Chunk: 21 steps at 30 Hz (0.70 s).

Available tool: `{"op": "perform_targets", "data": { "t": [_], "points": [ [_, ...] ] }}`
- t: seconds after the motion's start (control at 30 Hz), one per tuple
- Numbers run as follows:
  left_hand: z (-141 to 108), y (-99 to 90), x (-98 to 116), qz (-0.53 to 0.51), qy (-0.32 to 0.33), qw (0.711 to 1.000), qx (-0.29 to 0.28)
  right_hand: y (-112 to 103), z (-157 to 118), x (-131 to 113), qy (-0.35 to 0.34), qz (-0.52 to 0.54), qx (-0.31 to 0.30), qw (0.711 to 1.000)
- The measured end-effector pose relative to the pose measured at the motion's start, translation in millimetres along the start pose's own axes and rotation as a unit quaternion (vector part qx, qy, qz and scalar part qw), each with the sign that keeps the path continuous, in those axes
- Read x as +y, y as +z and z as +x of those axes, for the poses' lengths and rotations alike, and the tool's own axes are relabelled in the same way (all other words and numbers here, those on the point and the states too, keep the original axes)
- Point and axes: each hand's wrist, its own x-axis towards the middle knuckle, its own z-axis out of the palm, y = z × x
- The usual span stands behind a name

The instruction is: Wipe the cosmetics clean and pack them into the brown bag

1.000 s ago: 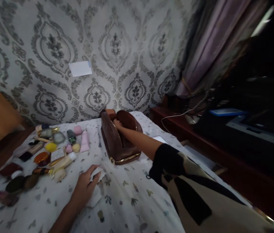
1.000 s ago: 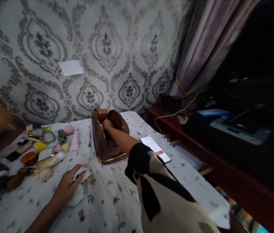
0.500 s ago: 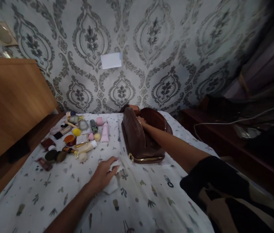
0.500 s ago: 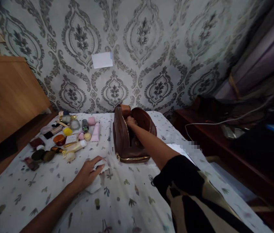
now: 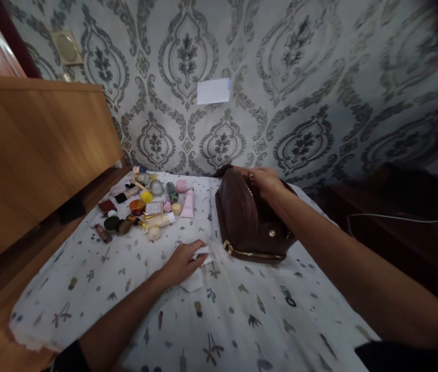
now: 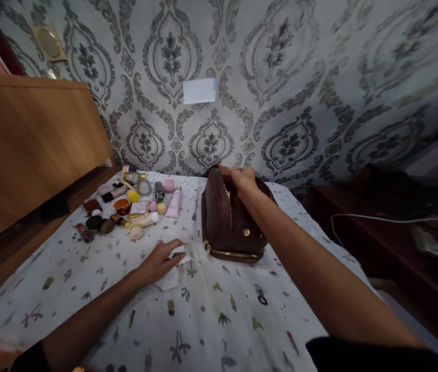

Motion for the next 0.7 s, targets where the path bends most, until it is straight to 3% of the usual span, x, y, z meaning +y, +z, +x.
{"op": "perform_targets", "data": {
  "t": [0.1,0.2,0.3,0.4,0.47,0.57,0.7],
  "points": [
    [-0.9,-0.2,0.9,0.003,0.004,1.0,0.003,-12.4,-8.1,-27.2,0.01,0.002,0.06,0.998],
    [-1.4,0.4,0.6,-0.006,0.006,1.0,0.012,-23.4,-47.7,-71.5,-0.101,0.035,0.061,0.992],
    [-0.7,0.9,-2.1,-0.022,0.009,0.999,0.033,-24.5,-102.0,-103.7,-0.149,0.037,-0.031,0.988],
    [0.9,-1.3,-6.6,-0.03,0.002,0.997,0.067,-14.0,-147.3,-108.9,-0.18,0.012,-0.164,0.97],
    [2.5,-6.2,-10.5,-0.027,-0.007,0.994,0.108,-2.7,-169.4,-101.1,-0.143,0.028,-0.209,0.967],
    [8.4,-22.2,-17.7,-0.006,-0.028,0.984,0.178,14.8,-195.7,-83.2,-0.021,0.078,-0.253,0.964],
    [30.2,-65.2,-27.4,0.052,-0.069,0.965,0.248,30.7,-223.7,-60.2,0.084,0.133,-0.293,0.943]
  ]
}}
